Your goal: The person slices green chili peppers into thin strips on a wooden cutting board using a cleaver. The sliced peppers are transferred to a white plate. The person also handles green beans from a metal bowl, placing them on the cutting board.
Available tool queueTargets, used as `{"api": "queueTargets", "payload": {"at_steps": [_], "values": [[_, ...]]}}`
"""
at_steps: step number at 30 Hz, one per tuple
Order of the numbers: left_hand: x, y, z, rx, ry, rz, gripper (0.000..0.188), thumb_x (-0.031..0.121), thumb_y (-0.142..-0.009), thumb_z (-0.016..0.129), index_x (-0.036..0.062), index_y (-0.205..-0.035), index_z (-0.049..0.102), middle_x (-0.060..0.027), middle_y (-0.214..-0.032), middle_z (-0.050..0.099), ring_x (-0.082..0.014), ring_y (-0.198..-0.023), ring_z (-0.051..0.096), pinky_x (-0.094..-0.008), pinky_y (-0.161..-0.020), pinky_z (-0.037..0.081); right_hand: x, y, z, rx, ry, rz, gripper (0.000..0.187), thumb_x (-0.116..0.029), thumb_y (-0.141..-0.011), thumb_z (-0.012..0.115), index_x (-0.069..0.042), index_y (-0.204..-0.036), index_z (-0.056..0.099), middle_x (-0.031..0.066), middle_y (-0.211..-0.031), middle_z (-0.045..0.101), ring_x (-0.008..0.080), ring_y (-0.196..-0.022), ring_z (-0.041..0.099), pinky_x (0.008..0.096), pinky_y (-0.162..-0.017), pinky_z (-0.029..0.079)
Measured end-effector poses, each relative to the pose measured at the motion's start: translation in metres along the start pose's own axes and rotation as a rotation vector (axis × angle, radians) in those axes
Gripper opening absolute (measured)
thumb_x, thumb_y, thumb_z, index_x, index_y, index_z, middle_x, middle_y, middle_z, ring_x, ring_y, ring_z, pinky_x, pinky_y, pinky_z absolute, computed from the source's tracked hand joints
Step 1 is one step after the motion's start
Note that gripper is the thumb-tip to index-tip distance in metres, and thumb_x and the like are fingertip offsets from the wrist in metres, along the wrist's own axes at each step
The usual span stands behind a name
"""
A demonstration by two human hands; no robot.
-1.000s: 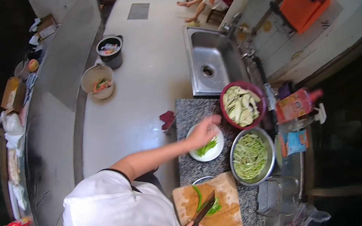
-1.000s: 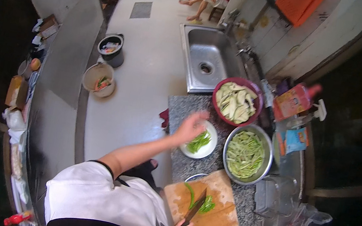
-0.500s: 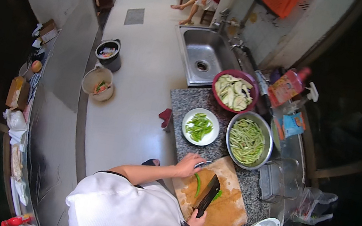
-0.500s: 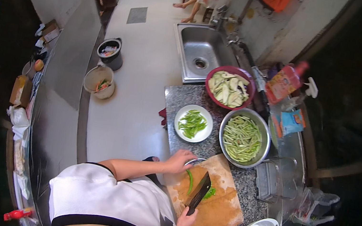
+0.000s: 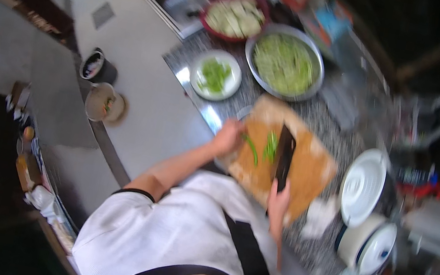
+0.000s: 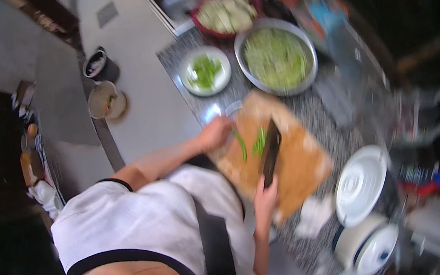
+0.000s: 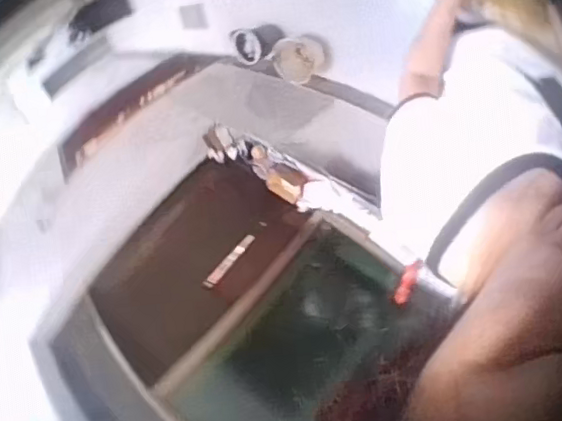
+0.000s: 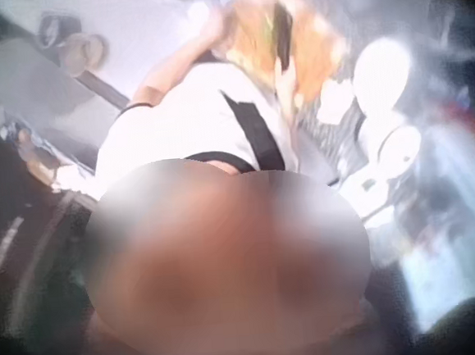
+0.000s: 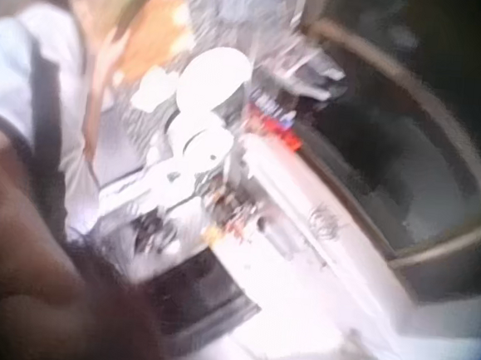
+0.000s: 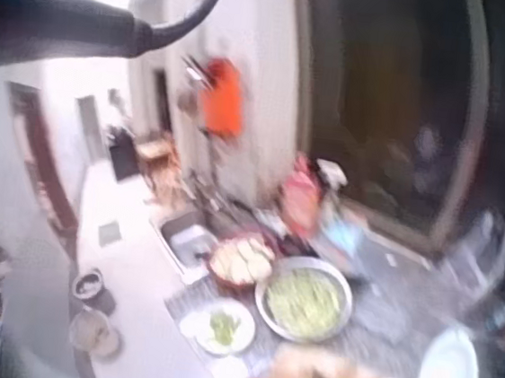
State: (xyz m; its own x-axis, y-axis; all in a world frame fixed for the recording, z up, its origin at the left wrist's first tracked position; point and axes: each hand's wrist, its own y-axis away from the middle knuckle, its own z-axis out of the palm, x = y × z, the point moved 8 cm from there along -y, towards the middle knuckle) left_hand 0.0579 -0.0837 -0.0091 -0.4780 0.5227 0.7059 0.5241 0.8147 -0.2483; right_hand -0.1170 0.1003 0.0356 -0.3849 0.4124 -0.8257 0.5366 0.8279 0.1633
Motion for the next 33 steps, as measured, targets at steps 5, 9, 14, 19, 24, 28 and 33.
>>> {"api": "queueTargets", "payload": {"at_steps": [5,9,14,19,24,28,33], "values": [[0.027,0.006,-0.006,0.131,0.021,-0.084,0.017,0.004,-0.07,0.059,0.008,-0.086,0.062,-0.0122,-0.091,0.054,-0.0304,-0.088,0.048,-0.0373,-0.074,0.042,-0.009,0.002,-0.016,-0.026,0.185,-0.008,0.025,-0.022,-0.085,0.051,-0.005,-0.103,0.045,0.025,-0.071,0.056,0.043,-0.07,0.056,0.0466,-0.056,0.042],[0.048,0.005,-0.003,0.063,-0.126,-0.054,0.021,0.012,-0.068,0.067,0.0149,-0.088,0.064,-0.0058,-0.097,0.055,-0.0278,-0.092,0.046,-0.037,-0.081,0.037,-0.013,0.002,-0.005,-0.16,0.24,0.059,0.027,-0.023,-0.085,0.05,-0.005,-0.103,0.042,0.0278,-0.074,0.057,0.0462,-0.074,0.054,0.0505,-0.06,0.042],[0.058,0.005,0.014,-0.077,-0.091,0.144,0.017,0.018,-0.064,0.07,0.015,-0.08,0.066,0.0014,-0.089,0.058,-0.0234,-0.087,0.048,-0.0376,-0.079,0.037,-0.011,0.005,0.016,-0.276,0.294,0.132,0.025,-0.023,-0.086,0.049,-0.004,-0.1,0.039,0.0276,-0.074,0.057,0.0465,-0.076,0.053,0.0529,-0.064,0.04],[0.05,0.009,0.025,-0.163,0.002,0.215,0.013,0.015,-0.065,0.068,0.012,-0.077,0.065,0.0002,-0.084,0.058,-0.0215,-0.081,0.05,-0.0332,-0.073,0.041,-0.023,0.009,0.021,-0.309,0.314,0.147,0.024,-0.022,-0.086,0.049,-0.003,-0.096,0.038,0.0277,-0.073,0.057,0.047,-0.075,0.053,0.053,-0.063,0.04],[0.054,0.008,0.029,-0.204,0.023,0.302,0.01,0.011,-0.068,0.065,0.0102,-0.079,0.064,-0.0025,-0.083,0.057,-0.0233,-0.08,0.05,-0.0325,-0.071,0.042,-0.018,0.014,0.023,-0.277,0.32,0.145,0.024,-0.021,-0.085,0.05,-0.003,-0.097,0.04,0.0271,-0.073,0.057,0.0463,-0.074,0.053,0.0516,-0.062,0.041],[0.052,0.004,0.034,-0.184,0.011,0.283,0.011,0.01,-0.069,0.064,0.0098,-0.08,0.063,-0.0029,-0.084,0.056,-0.024,-0.079,0.05,-0.0326,-0.071,0.042,-0.018,0.011,0.019,-0.229,0.326,0.136,0.024,-0.022,-0.084,0.052,-0.003,-0.096,0.042,0.0262,-0.072,0.056,0.0453,-0.073,0.054,0.0497,-0.059,0.041],[0.045,0.01,0.04,-0.237,0.006,0.299,0.01,0.01,-0.069,0.063,0.0092,-0.079,0.062,-0.0036,-0.087,0.056,-0.0246,-0.079,0.049,-0.0323,-0.071,0.042,-0.023,0.013,0.02,-0.272,0.43,0.142,0.023,-0.023,-0.085,0.051,-0.004,-0.093,0.042,0.0255,-0.069,0.056,0.0443,-0.071,0.054,0.0501,-0.058,0.041]]}}
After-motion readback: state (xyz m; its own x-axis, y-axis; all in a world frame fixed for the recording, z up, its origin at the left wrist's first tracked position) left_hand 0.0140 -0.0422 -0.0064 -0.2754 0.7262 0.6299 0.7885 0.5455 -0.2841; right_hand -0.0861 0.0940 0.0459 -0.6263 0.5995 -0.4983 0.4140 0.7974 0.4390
